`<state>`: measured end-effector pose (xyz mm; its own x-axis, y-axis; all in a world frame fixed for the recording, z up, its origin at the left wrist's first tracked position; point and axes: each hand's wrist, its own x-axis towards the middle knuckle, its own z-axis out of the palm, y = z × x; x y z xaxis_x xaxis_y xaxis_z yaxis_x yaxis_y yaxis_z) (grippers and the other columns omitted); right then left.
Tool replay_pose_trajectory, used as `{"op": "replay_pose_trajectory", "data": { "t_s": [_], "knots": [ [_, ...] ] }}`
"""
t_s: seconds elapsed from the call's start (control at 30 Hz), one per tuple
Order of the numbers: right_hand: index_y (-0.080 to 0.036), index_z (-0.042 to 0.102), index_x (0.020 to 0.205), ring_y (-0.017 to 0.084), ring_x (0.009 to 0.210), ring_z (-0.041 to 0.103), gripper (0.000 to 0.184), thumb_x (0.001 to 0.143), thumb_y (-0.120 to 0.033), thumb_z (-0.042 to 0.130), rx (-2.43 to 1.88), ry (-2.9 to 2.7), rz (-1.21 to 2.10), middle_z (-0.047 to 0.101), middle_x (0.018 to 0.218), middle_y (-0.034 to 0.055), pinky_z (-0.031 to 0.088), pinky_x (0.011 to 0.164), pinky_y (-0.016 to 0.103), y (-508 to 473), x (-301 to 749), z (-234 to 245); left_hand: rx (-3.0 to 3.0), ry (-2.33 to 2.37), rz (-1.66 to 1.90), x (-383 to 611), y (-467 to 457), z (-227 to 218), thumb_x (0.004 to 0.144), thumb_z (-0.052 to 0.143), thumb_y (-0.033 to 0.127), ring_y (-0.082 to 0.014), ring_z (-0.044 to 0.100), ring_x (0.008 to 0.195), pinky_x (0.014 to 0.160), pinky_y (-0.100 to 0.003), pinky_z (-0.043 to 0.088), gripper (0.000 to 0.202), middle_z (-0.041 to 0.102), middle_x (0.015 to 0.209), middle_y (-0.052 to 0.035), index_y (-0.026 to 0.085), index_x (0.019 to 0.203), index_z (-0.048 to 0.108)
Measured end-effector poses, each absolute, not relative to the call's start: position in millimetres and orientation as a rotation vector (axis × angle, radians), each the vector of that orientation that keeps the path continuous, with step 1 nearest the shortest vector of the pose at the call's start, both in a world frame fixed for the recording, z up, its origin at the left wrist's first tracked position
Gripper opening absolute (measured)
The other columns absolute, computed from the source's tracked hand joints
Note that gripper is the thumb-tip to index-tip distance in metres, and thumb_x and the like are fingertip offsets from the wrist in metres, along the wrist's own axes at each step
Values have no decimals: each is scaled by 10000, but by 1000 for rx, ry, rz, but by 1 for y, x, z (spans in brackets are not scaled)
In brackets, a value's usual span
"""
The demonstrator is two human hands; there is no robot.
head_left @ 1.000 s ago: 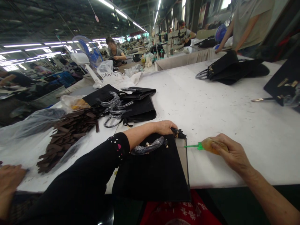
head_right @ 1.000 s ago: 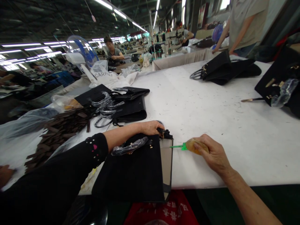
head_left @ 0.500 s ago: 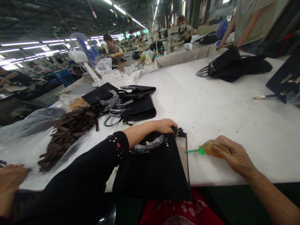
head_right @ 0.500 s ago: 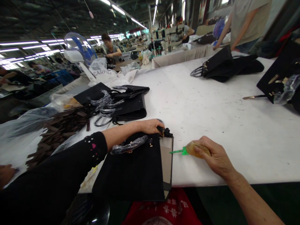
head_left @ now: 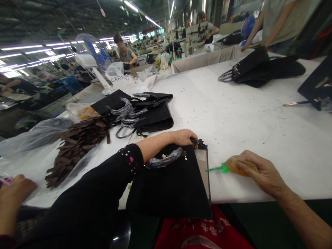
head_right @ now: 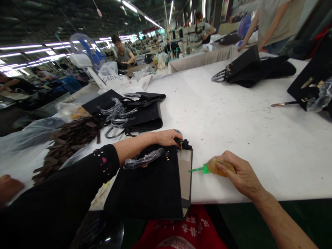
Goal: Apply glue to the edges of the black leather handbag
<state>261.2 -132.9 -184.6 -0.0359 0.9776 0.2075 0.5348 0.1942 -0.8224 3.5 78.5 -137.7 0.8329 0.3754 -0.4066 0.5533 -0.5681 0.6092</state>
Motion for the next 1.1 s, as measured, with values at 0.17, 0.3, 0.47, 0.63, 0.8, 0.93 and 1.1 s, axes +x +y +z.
{"op": "replay_pose_trajectory", "data": {
  "t_s": [0.17,0.3,0.47,0.63,0.8,0.93,1.1],
  "knots": [
    [-257,683,1048,237,881,634,227,925,-419,581,-1471,-1608,547,664,966,49,482,751,358,-131,262,-188,2252,678,-302,3,79,-138,752,665,140,-122,650,787,693,-181,449,184,744,826,21,160,918,742],
    [-277,696,1043,226,831,641,214,928,-409,573,-1410,-1716,656,669,923,39,496,724,353,-132,265,-184,2262,679,-298,3,79,-138,755,665,147,-117,637,761,672,-183,439,180,732,798,26,162,917,742],
    [-281,705,1047,237,813,652,210,918,-397,587,-1388,-1690,606,678,917,51,514,693,363,-139,262,-179,2257,675,-289,3,78,-138,761,665,147,-117,644,773,678,-181,440,178,738,813,23,163,919,744],
    [-294,707,1055,216,762,648,196,917,-374,592,-1348,-1748,660,669,887,45,515,642,333,-149,259,-179,2241,672,-284,3,78,-138,758,667,139,-124,656,786,686,-182,448,171,746,816,18,162,907,747],
    [-285,713,1039,218,756,644,193,915,-373,594,-1356,-1736,713,666,877,48,516,634,332,-155,258,-182,2220,681,-284,4,77,-137,760,661,118,-109,658,790,697,-165,447,174,750,824,27,161,905,746],
    [-291,698,1075,223,801,649,196,927,-350,583,-1370,-1690,645,664,912,48,512,665,337,-157,257,-184,2208,674,-274,4,76,-137,769,659,111,-106,656,790,716,-162,452,162,745,815,25,155,901,743],
    [-285,715,1048,198,723,637,191,928,-355,584,-1326,-1747,812,653,847,37,510,614,312,-166,256,-183,2203,668,-265,4,77,-137,763,663,97,-113,650,780,714,-175,451,156,740,805,22,153,884,744]
  ]
}}
